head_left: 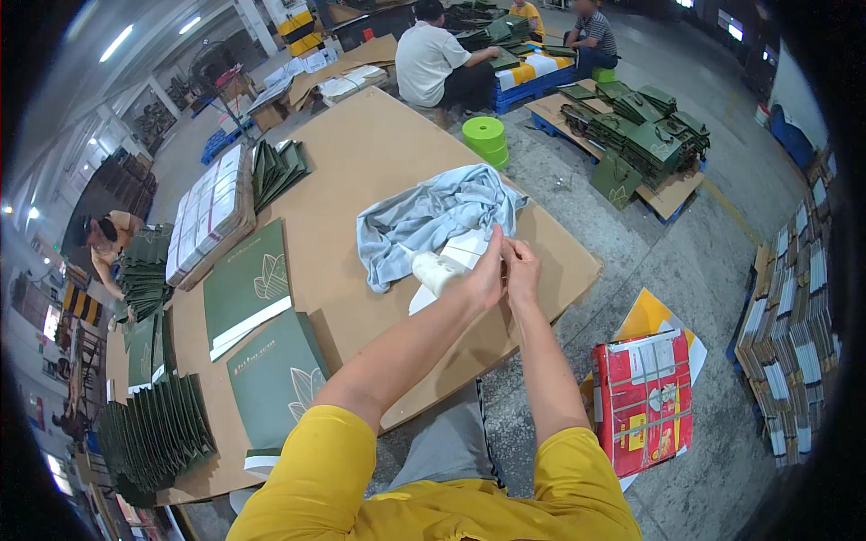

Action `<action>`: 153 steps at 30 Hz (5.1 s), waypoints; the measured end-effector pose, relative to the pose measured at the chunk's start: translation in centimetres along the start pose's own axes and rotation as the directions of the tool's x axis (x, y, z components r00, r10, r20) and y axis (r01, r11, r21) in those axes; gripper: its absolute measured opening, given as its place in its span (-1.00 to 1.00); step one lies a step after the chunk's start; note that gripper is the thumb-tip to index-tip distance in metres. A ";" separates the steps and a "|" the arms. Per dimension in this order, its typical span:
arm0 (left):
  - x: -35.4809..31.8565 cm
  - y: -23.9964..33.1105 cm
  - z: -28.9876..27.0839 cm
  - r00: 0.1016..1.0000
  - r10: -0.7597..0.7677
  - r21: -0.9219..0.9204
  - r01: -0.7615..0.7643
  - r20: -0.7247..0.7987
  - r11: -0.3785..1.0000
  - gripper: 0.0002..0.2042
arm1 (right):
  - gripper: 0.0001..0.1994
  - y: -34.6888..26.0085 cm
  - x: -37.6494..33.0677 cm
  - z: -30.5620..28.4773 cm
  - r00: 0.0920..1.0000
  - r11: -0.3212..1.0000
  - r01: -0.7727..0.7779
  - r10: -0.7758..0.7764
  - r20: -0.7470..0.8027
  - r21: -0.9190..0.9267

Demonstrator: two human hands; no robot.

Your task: Applying glue to and precisely folding green paper covers.

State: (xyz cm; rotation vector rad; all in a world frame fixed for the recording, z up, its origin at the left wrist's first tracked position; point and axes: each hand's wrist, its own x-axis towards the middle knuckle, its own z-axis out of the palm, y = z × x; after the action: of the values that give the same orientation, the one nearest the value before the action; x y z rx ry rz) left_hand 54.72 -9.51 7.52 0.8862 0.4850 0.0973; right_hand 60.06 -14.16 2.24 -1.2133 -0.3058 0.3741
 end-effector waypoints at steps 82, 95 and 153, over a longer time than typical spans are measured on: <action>-42.3 -11.5 -7.9 0.599 0.794 0.455 -0.682 -0.101 0.572 0.01 | -0.73 -6.7 -37.9 11.7 0.705 0.986 -0.118 0.168 0.689 -0.121; -41.3 -11.4 -9.4 0.643 0.726 0.194 -0.701 -0.244 0.686 -0.01 | -0.47 -7.3 -37.6 10.6 0.562 0.934 0.338 -0.105 0.820 -0.112; -50.7 -7.0 -30.6 0.654 0.688 0.946 0.152 -0.313 0.286 -0.81 | -0.71 0.0 -21.9 11.2 0.042 0.582 0.804 0.149 0.988 -0.122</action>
State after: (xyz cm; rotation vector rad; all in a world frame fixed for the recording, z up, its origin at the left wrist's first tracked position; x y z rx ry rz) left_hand -4.74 -6.04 4.43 2.2019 1.1641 0.5971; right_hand 35.67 -14.20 5.23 -1.3606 -2.2217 0.5631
